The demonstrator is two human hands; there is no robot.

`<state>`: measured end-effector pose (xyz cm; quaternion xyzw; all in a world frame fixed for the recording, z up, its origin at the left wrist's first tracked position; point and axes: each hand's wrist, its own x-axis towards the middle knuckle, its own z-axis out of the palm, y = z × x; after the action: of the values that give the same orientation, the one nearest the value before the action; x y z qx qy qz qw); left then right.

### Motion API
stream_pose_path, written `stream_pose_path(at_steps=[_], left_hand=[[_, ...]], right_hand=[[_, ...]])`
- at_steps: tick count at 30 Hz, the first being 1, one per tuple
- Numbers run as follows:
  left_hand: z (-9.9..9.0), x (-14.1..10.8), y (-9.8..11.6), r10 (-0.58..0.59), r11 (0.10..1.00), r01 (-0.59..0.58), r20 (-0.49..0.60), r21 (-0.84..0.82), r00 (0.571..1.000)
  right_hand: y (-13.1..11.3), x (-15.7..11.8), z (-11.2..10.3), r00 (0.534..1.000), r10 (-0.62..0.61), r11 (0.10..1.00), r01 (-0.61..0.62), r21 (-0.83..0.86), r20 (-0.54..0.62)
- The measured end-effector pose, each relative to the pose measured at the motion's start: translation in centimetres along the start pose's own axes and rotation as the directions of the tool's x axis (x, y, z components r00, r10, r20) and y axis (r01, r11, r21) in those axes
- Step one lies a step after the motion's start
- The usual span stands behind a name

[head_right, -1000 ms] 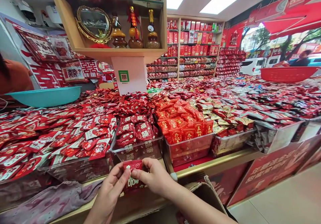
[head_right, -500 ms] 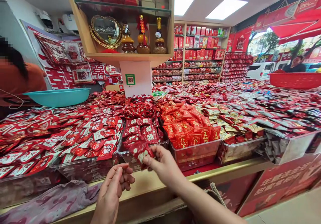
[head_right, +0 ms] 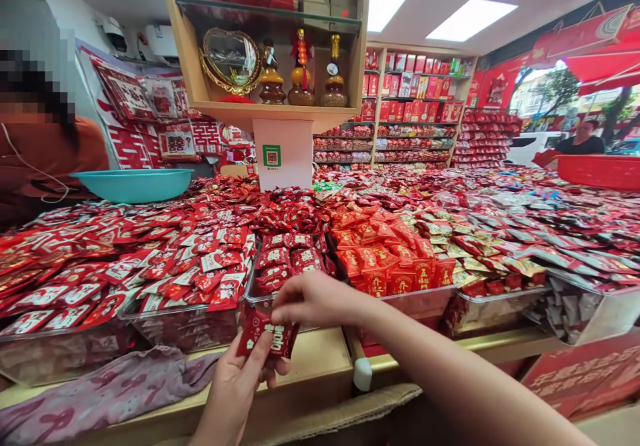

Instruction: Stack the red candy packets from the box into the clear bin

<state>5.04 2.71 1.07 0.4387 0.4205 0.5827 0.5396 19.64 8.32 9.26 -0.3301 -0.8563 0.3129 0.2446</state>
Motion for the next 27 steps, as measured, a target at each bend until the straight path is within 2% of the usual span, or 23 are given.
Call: stream_pose_path(at_steps=[4, 7, 11, 13, 18, 23, 27], left_hand=[[0.1, 0.2, -0.2, -0.021, 0.991, 0.017, 0.03, 0.132, 0.999], [0.3, -0.1, -0.2, -0.009, 0.99, 0.006, 0.015, 0.14, 1.0], [0.5, -0.5, -0.3, 0.031, 0.992, -0.028, -0.019, 0.126, 0.999], [0.5, -0.5, -0.2, 0.029, 0.991, -0.026, -0.021, 0.129, 0.999], [0.4, -0.5, 0.2, 0.001, 0.99, -0.008, 0.052, 0.138, 0.999], [0.9, -0.7, 0.2, 0.064, 0.993, -0.063, -0.008, 0.096, 0.998], [0.9, -0.8, -0.1, 0.045, 0.992, -0.043, -0.014, 0.115, 0.999]], right_hand=[[2.1, 4.3, -2.0, 0.978, 0.033, 0.949, -0.095, -0.299, -0.204], [3.3, 7.2, -2.0, 0.977, 0.119, 0.875, -0.188, -0.447, -0.18], [4.0, 8.6, -1.3, 0.971, 0.205, 0.873, -0.239, -0.425, -0.125], [4.1, 8.5, -1.3, 0.976, 0.189, 0.888, -0.218, -0.406, -0.111], [4.4, 7.7, -1.7, 0.986, 0.139, 0.915, -0.165, -0.368, -0.097], [5.2, 7.5, -1.9, 0.989, 0.149, 0.943, -0.145, -0.299, -0.011], [5.3, 7.7, -2.2, 0.981, 0.194, 0.927, -0.178, -0.33, 0.017]])
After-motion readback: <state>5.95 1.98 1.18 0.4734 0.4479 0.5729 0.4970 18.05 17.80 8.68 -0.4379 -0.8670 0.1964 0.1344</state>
